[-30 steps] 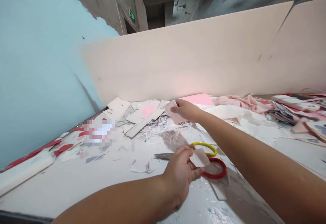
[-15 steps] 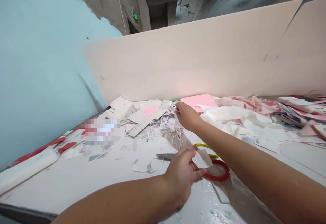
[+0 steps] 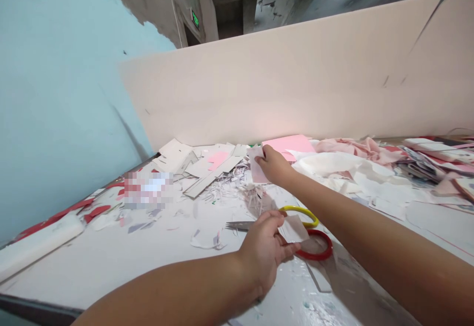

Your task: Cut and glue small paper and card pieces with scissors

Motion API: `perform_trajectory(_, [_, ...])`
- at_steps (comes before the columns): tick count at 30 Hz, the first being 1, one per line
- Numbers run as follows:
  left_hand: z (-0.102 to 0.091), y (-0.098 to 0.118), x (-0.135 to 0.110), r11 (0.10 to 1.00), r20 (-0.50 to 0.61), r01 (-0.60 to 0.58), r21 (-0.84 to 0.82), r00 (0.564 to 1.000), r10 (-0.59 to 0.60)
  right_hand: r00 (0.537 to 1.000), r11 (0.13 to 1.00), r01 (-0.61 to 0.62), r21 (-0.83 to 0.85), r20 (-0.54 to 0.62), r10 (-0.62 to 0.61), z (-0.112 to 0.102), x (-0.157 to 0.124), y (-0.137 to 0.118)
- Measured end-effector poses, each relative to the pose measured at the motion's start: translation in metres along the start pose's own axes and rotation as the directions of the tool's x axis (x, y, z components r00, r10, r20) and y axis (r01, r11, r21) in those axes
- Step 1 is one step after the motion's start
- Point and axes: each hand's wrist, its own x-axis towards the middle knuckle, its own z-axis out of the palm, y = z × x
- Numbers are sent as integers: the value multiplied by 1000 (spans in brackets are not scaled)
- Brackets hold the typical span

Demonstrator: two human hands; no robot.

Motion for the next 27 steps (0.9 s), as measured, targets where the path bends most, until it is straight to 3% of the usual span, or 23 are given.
perform_trajectory(8, [0,1,0,999,-4,41,-34,999,-41,995,993,-89,80,-37,92,-7,-18,-15])
perform_trajectory(11, [1,3,0,996,-19,73,-53,997,-75,977,922,-196,333,-11,212,-17,-24,-18])
perform_trajectory(12, [2,5,-1,995,-26,75,-60,997,-76,963,844,-244,478,18,269,-22,-26,-19])
perform_trajectory(14, [4,11,-4,996,-31,65,-67,997,-68,920,587,-335,737,120,374,-35,-31,-21])
perform_trajectory(17, [8,24,-13,996,16,56,-66,998,-55,841,245,-406,880,255,477,-53,-43,-21])
perform_trajectory(20, [12,42,-26,994,75,-36,-101,996,44,790,79,-452,889,358,497,-66,-60,-17])
perform_trajectory(24, [16,64,-34,972,113,-187,-145,972,204,736,-154,-565,811,579,350,-72,-84,-11])
perform_trajectory(27, [14,71,-28,962,122,-230,-148,961,249,700,-251,-590,767,641,315,-72,-96,-11])
